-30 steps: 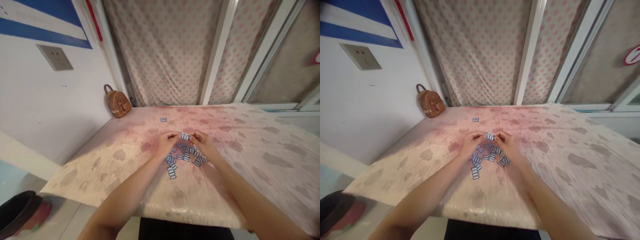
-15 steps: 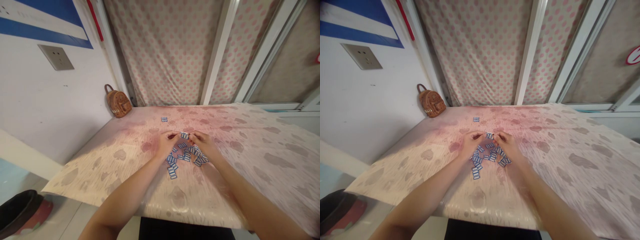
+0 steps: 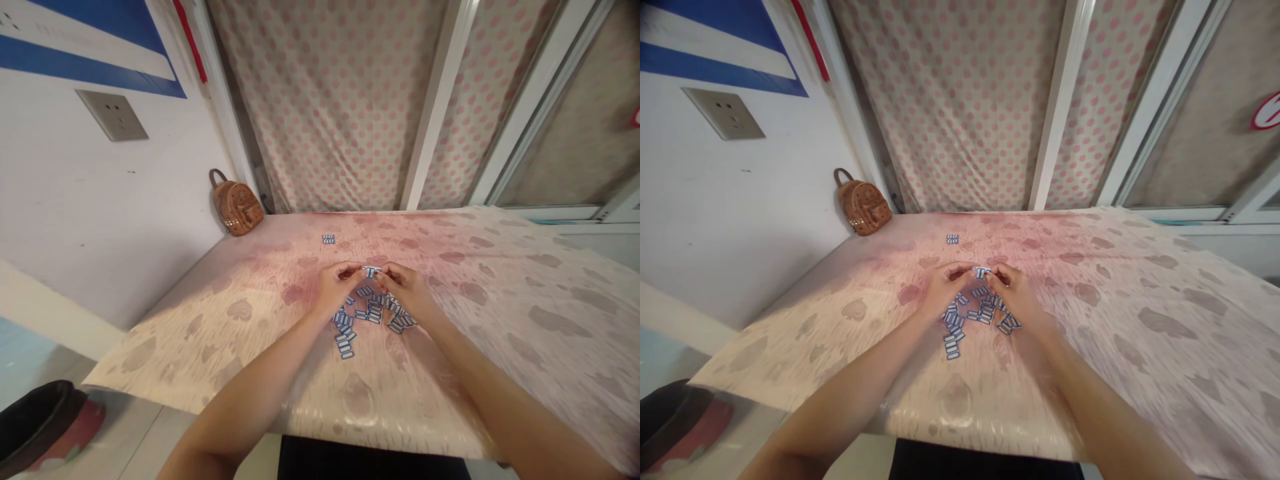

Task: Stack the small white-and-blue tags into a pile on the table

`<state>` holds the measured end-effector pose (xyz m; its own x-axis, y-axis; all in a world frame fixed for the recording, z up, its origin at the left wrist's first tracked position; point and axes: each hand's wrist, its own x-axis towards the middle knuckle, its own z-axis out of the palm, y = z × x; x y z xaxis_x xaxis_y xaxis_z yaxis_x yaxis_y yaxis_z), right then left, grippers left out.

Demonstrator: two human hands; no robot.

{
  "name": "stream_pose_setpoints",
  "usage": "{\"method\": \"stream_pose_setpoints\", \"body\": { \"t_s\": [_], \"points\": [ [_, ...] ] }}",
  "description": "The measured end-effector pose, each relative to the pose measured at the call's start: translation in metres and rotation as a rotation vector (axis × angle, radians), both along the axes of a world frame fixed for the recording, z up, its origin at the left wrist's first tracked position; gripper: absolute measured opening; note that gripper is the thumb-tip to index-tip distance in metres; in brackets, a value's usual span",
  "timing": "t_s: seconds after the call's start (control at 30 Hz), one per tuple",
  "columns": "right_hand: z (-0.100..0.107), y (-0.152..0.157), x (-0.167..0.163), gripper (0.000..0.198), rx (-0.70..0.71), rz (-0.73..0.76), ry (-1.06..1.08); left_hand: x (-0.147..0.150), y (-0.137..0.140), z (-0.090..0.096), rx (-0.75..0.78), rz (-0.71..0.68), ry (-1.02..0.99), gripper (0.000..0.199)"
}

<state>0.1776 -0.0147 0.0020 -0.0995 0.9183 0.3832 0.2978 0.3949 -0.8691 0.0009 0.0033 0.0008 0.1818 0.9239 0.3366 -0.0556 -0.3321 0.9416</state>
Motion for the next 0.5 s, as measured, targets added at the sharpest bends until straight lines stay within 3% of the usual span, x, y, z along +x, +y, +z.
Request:
{"method": "stream_pose_setpoints", "body": {
  "t_s": [0.2, 0.33, 0.5],
  "points": [
    [0.001, -0.004, -0.001, 0.017, 0.037, -0.029, -0.051, 0.001, 0.0, -0.002, -0.112, -0.01, -0.058, 0.026],
    [0.005, -0.009, -0.003, 0.044, 0.126, -0.052, -0.203, 0.001, 0.001, -0.002, -0.178, -0.034, -0.117, 0.028],
    [0.006, -0.01, -0.003, 0.028, 0.178, -0.07, -0.309, 0.001, 0.003, -0.001, -0.22, -0.045, -0.122, 0.029]
  ]
}}
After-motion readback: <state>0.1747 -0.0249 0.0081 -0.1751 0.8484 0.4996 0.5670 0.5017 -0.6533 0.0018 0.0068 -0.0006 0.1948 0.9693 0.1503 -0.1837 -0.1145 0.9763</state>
